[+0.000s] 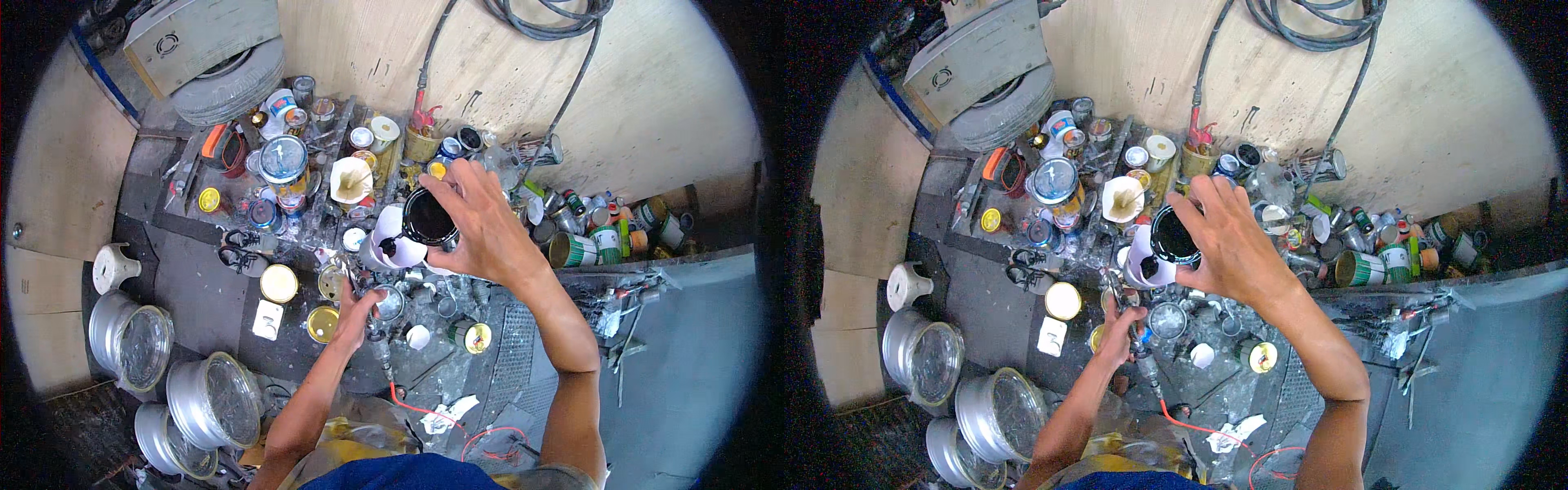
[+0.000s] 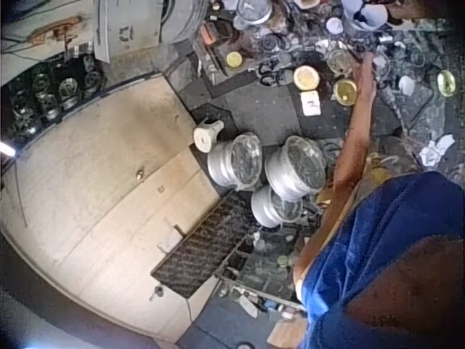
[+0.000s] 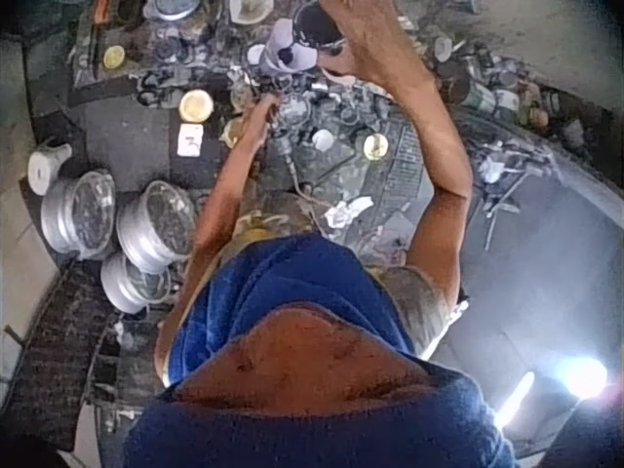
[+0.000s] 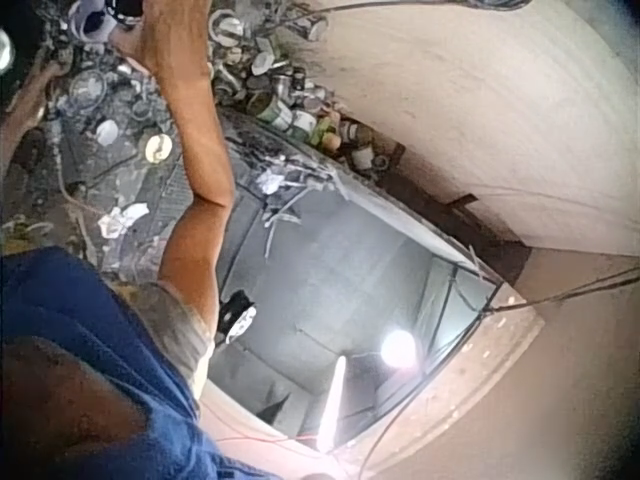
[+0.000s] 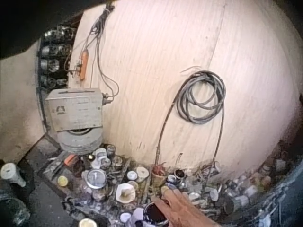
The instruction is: The recorder mixes black paint into a spray gun and then cleans/details a car wheel with a sponge.
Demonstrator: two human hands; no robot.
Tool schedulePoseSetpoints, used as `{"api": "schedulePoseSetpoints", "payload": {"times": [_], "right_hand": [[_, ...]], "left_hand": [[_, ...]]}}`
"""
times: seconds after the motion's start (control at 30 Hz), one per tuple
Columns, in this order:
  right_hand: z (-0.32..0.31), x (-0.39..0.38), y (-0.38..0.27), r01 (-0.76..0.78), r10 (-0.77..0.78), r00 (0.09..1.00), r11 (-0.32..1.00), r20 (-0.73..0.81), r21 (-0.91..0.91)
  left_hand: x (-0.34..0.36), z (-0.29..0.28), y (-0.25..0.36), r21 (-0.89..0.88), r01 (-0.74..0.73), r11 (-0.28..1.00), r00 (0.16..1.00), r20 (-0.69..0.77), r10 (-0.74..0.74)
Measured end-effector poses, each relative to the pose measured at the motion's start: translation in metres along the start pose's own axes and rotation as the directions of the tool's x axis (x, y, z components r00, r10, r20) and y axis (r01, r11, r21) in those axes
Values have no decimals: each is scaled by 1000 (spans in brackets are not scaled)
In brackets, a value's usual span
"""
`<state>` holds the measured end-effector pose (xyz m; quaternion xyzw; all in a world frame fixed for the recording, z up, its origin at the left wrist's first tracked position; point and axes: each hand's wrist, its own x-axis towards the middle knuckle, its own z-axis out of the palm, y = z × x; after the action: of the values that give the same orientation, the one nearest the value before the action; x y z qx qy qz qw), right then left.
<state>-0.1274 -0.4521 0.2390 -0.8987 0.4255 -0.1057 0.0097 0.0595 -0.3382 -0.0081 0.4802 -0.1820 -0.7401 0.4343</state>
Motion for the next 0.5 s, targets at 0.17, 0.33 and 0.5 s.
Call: {"api": "schedulePoseSetpoints", "payload": {"times": [0.17,0.33,0.5], "right_hand": [[4,-1,5,-13,13,1000,1000,14,12],[13,-2,19,-72,74,997,996,-29,57],[22,-3,51,-307,335,940,913,-61,269]], "left_hand": [[2,4,4,-29,19,999,999,-25,-20],[10,13,13,-18,44,999,999,-25,-45],[35,14,16,-60,67,996,996,64,-63]]}}
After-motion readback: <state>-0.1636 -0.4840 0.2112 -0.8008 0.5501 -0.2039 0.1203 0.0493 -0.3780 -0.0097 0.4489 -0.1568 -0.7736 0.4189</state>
